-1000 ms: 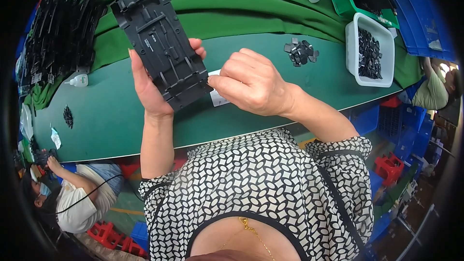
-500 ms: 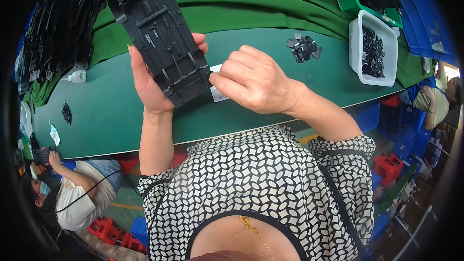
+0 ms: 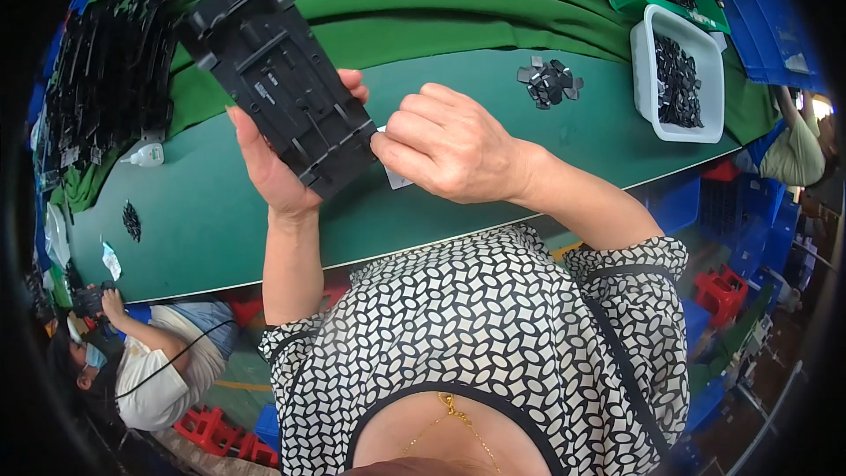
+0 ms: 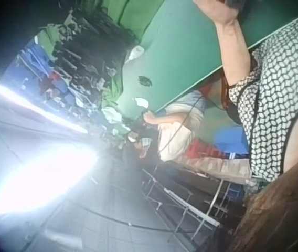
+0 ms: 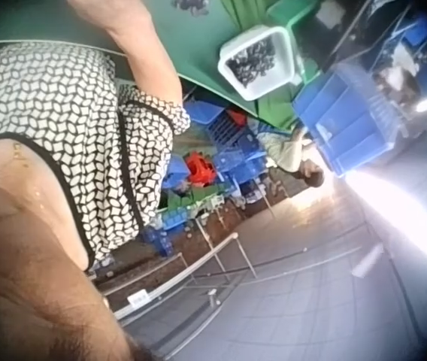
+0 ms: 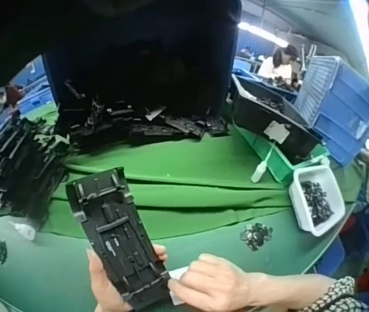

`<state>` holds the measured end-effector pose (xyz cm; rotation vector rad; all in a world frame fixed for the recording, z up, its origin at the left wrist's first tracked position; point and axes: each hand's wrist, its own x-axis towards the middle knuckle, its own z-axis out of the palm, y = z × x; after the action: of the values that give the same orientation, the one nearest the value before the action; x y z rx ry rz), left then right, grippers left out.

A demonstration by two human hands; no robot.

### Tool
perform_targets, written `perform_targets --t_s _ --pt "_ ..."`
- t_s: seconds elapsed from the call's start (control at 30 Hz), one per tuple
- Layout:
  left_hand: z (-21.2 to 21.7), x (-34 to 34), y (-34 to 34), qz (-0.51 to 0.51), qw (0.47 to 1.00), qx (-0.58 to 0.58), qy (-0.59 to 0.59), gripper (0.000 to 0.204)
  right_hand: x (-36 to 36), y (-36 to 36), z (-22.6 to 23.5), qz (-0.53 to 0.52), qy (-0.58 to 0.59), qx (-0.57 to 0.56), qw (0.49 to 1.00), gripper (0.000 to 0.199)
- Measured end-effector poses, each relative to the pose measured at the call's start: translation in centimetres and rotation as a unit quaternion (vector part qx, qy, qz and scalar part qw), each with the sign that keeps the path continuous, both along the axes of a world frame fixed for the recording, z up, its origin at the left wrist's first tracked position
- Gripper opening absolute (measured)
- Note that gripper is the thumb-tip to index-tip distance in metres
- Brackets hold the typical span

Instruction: Assembling plastic components onto a toy car chassis at a factory workbench.

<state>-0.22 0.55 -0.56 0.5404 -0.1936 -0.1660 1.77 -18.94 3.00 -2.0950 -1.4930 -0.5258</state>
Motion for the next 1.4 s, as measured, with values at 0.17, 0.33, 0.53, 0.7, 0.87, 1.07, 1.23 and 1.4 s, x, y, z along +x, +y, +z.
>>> perform_targets --t_s 0.17,0.33,0.53,0.7,0.87,1.07,1.23,1.4 --pt "0.8 -0.7 -0.1 0.077 0.997 0.029 -0.016 0.093 -2.3 -0.2 1.3 -0.119 0.251 0.127 0.952 0.015" --pt "0.3 -0.7 -0.6 0.123 0.981 0.066 -0.135 0.089 -3.9 -0.7 1.5 -0.122 0.692 0.185 0.687 0.018" --pt "0.4 -1.4 -1.0 0.12 0.975 0.124 -0.138 0.09 -4.0 0.4 0.5 -0.098 0.75 0.209 0.619 0.027" --pt "0.8 -1.6 -1.2 0.129 0.976 0.119 -0.13 0.089 -4.2 0.7 0.0 -0.088 0.759 0.225 0.604 0.027" --pt "0.7 -1.6 -1.1 0.126 0.972 0.135 -0.144 0.089 -4.2 0.8 -0.1 -0.087 0.751 0.227 0.614 0.026" --pt "0.6 -1.5 -0.9 0.115 0.971 0.15 -0.149 0.088 -4.0 0.9 0.3 -0.101 0.745 0.236 0.616 0.025" --pt "0.5 -1.4 -1.1 0.116 0.972 0.143 -0.148 0.088 -3.8 0.8 0.3 -0.1 0.733 0.24 0.628 0.022" --pt "0.5 -1.2 -2.2 0.131 0.981 0.073 -0.123 0.095 -4.0 0.8 0.1 -0.11 0.726 0.244 0.634 0.021"
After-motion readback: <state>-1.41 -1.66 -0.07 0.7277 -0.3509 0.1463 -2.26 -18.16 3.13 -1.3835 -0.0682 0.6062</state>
